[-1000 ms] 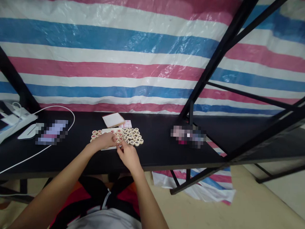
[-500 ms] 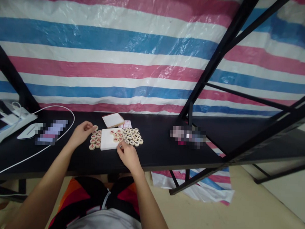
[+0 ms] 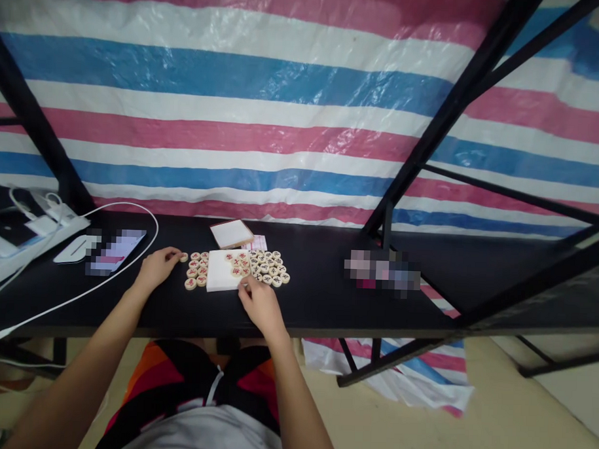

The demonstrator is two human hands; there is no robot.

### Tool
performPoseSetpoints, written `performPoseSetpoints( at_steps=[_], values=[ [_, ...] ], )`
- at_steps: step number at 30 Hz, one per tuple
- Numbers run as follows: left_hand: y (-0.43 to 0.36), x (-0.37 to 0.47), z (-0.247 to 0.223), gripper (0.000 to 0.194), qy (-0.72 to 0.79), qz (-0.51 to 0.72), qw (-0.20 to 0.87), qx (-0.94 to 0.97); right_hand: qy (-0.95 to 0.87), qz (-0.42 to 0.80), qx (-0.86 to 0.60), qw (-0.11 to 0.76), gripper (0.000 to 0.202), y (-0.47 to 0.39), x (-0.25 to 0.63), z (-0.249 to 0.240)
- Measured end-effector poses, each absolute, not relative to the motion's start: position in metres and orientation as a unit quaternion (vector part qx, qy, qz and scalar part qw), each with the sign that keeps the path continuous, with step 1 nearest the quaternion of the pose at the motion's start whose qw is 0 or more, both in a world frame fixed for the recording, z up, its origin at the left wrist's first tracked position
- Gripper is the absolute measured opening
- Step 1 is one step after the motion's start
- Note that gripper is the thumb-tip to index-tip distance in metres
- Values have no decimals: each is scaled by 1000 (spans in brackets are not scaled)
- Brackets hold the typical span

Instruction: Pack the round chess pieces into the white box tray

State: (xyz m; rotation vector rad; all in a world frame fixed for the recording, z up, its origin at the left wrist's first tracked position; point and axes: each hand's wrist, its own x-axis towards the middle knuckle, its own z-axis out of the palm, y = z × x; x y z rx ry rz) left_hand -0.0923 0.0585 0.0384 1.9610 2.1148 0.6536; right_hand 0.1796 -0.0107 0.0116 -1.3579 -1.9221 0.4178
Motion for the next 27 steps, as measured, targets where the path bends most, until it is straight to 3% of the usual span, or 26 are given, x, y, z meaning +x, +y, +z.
performPoseSetpoints(
  at_steps=[13,20,27],
  values=[
    [44,-94,29,39,627,272,86,725,-745,166,-525,377,18,-10,179,12],
    [16,-100,17,79,573,220,90,784,-748,163,-525,373,18,-11,180,12],
    [16,-99,18,66,571,240,83,781,-748,161,-525,373,17,-11,179,12]
  ],
)
